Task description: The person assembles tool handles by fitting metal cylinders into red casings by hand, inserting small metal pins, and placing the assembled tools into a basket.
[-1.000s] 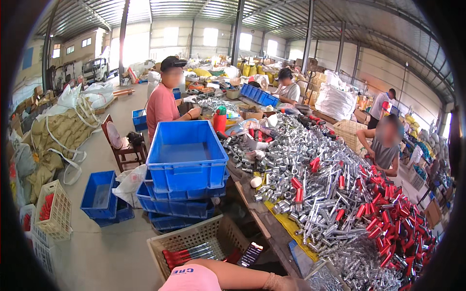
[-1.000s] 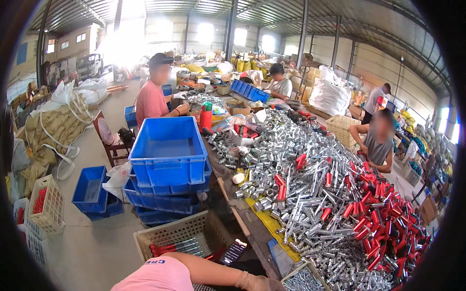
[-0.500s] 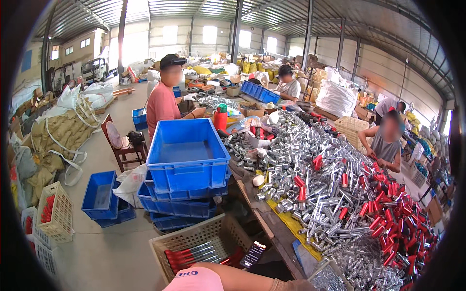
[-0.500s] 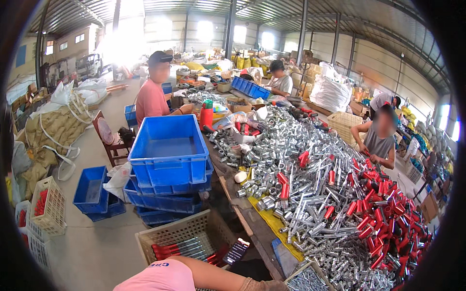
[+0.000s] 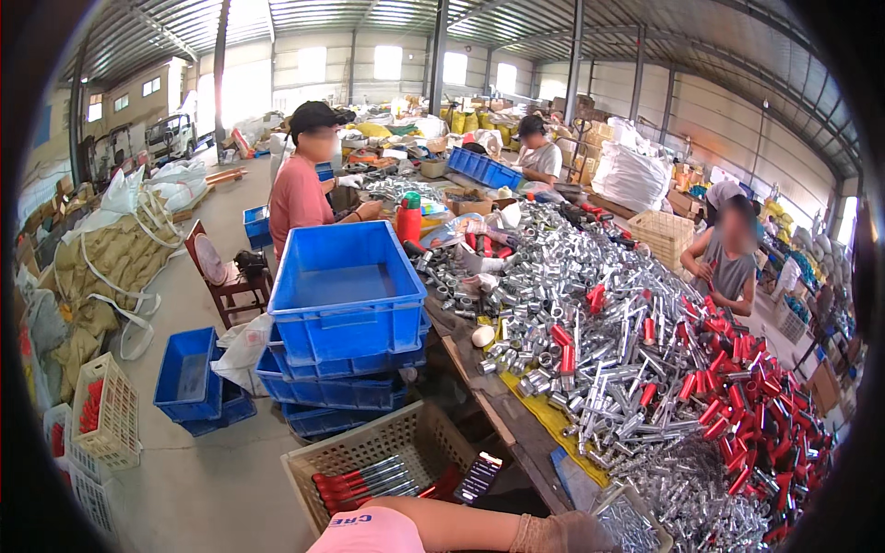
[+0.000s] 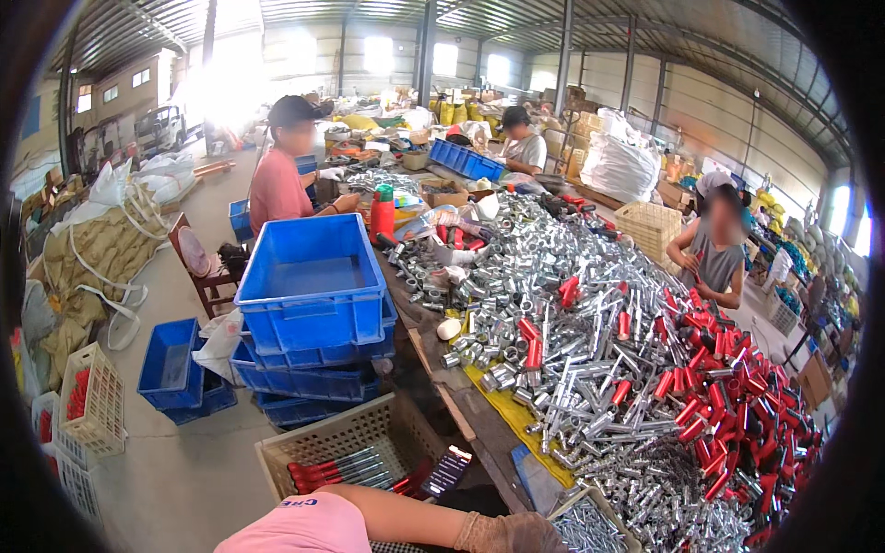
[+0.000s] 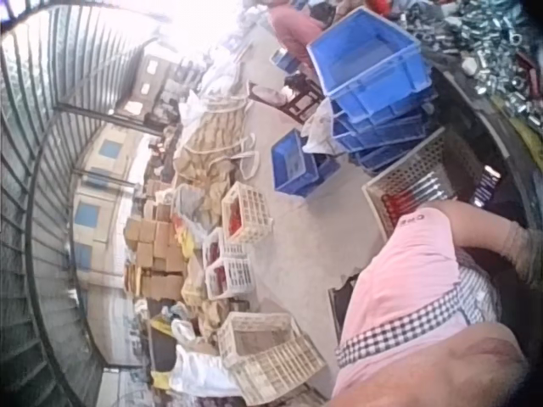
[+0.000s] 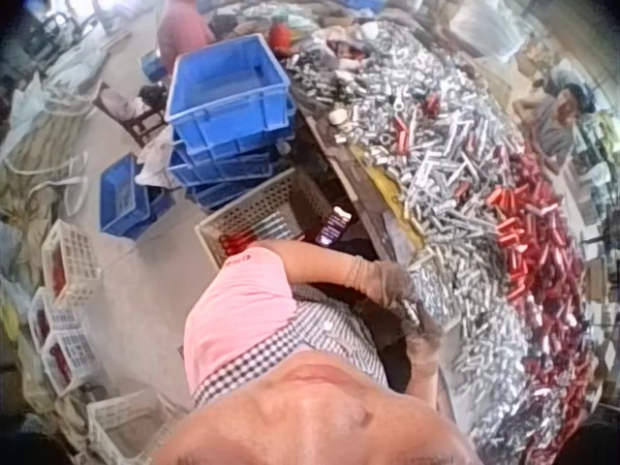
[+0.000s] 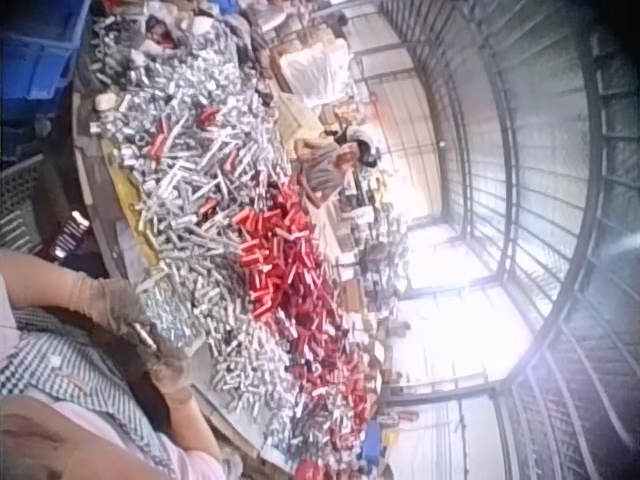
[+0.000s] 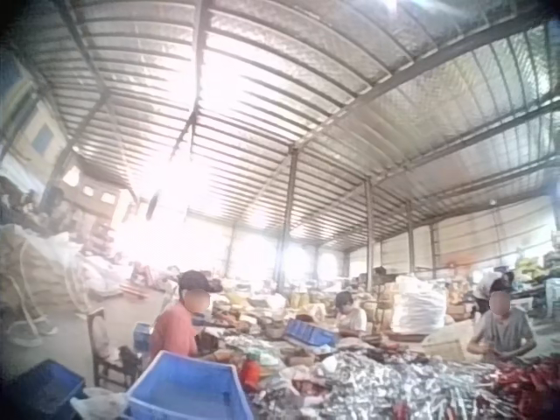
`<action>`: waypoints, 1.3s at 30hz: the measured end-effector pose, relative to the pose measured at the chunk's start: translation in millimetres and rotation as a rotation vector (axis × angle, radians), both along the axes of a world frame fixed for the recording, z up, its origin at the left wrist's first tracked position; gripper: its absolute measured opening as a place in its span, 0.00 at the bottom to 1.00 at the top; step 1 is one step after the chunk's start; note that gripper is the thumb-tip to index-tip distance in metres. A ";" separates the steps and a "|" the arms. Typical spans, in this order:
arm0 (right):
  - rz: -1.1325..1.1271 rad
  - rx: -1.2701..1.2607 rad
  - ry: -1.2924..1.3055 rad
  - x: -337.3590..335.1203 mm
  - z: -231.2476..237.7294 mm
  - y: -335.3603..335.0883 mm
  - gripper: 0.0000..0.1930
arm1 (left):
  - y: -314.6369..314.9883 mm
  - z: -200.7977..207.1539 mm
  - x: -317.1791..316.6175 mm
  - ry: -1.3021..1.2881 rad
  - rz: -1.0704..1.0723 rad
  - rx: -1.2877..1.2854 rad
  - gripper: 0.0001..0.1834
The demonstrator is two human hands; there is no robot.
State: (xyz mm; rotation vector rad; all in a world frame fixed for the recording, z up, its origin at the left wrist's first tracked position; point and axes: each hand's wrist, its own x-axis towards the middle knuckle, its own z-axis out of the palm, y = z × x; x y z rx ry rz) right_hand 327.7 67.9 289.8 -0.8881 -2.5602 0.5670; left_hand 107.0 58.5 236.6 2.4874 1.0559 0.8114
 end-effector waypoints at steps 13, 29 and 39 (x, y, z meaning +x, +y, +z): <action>-0.554 -0.628 0.475 60.6 -15.8 27.9 0.20 | 44.5 44.8 -2.8 -0.106 0.004 0.257 0.27; -0.734 -0.851 1.028 144.2 -50.4 43.1 0.22 | 123.8 52.4 71.0 0.090 -0.122 0.267 0.27; -0.844 -0.306 0.873 253.3 17.5 231.2 0.16 | 80.1 28.6 52.5 0.299 0.109 0.233 0.16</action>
